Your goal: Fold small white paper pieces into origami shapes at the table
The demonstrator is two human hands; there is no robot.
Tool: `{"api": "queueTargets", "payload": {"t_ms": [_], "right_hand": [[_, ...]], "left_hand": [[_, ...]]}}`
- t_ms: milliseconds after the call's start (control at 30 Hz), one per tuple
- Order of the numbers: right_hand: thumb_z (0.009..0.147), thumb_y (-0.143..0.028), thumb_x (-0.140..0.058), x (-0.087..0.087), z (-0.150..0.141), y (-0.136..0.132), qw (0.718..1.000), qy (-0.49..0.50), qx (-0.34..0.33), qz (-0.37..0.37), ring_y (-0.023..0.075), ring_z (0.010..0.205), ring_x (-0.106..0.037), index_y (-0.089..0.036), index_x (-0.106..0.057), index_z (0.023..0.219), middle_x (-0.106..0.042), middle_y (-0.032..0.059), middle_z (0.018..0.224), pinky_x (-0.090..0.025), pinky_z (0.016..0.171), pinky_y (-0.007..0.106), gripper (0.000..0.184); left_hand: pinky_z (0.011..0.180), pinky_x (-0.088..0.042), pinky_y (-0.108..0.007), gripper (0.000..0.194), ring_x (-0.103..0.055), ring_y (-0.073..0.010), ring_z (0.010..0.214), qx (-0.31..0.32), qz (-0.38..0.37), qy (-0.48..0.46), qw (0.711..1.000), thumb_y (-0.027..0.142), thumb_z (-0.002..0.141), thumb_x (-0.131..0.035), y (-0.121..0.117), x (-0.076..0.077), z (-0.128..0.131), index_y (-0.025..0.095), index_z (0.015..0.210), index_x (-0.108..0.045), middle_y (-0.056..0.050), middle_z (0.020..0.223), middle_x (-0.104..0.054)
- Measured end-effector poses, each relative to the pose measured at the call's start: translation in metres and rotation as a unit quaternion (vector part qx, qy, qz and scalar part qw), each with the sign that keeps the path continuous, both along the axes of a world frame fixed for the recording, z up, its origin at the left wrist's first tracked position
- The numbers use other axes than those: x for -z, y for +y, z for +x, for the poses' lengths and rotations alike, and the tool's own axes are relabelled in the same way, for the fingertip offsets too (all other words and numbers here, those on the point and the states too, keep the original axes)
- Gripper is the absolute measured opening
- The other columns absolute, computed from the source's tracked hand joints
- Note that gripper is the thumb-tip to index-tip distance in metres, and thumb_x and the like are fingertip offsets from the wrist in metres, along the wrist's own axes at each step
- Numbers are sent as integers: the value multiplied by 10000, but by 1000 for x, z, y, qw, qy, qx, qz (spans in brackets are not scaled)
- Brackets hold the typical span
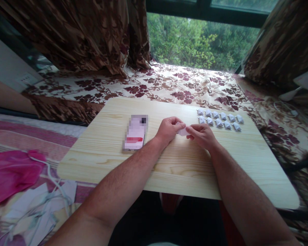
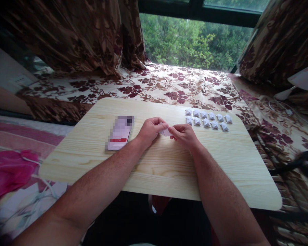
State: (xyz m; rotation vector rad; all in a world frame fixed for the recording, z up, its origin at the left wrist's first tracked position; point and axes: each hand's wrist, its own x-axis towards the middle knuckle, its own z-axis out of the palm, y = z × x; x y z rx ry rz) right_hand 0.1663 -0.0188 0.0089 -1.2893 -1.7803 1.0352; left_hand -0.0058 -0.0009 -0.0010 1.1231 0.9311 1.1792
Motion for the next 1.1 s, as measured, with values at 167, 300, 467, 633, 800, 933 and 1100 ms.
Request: {"api": "queueTargets", "payload": {"t_ms": [167,300,467,633,800,933,1100], "right_hand": [[855,-599,-612,5,0,0,999,18,-35,-25,118,522,-521,-133,-695,669,-614,27,566,-382,489,234,508],[867,-578,-613,5,2,-1,999,12,-48,-20,117,526,-536,-133,-695,670,-626,30,566,-387,493,229,494],[862,-589,-610,3,1,-2,999,-7,-41,-9,114,498,-524,-130,-711,668,-621,31,539,-373,479,233,508],[887,-586,-569,2,0,-3,999,-48,-21,10,96,452,-480,-130,-705,605,-592,30,496,-330,461,237,553],[888,-589,-560,0,1,-3,997,-64,-38,18,94,430,-465,-140,-689,576,-585,28,473,-322,452,238,562],[868,-617,-576,0,1,-3,999,-38,-23,2,100,440,-492,-133,-703,577,-596,39,478,-347,461,235,579],[861,-641,-566,-1,2,-4,999,-33,-6,-24,83,399,-429,-139,-727,599,-552,19,438,-320,438,233,589]], "left_hand": [[536,-405,-233,205,-533,-107,554,27,-1,38,999,311,644,-752,1,1,-1,127,683,-672,-6,618,-622],[532,-412,-241,203,-528,-109,541,35,-7,33,999,301,630,-753,0,1,-1,129,659,-650,-1,602,-608],[522,-392,-228,177,-508,-96,530,17,0,40,999,278,626,-746,-1,-1,-1,129,656,-655,9,585,-595],[516,-370,-224,143,-496,-94,529,-15,17,65,998,259,634,-721,0,-3,-2,128,649,-665,8,577,-592],[510,-361,-225,118,-485,-93,528,-11,21,74,997,242,633,-699,0,-2,-2,132,642,-661,13,572,-580],[526,-374,-229,135,-494,-95,537,-19,16,62,998,259,643,-705,1,-2,-2,134,654,-655,13,585,-583],[542,-383,-228,176,-499,-95,559,-41,17,62,997,285,648,-742,3,-2,-2,133,680,-659,11,608,-589]]}}
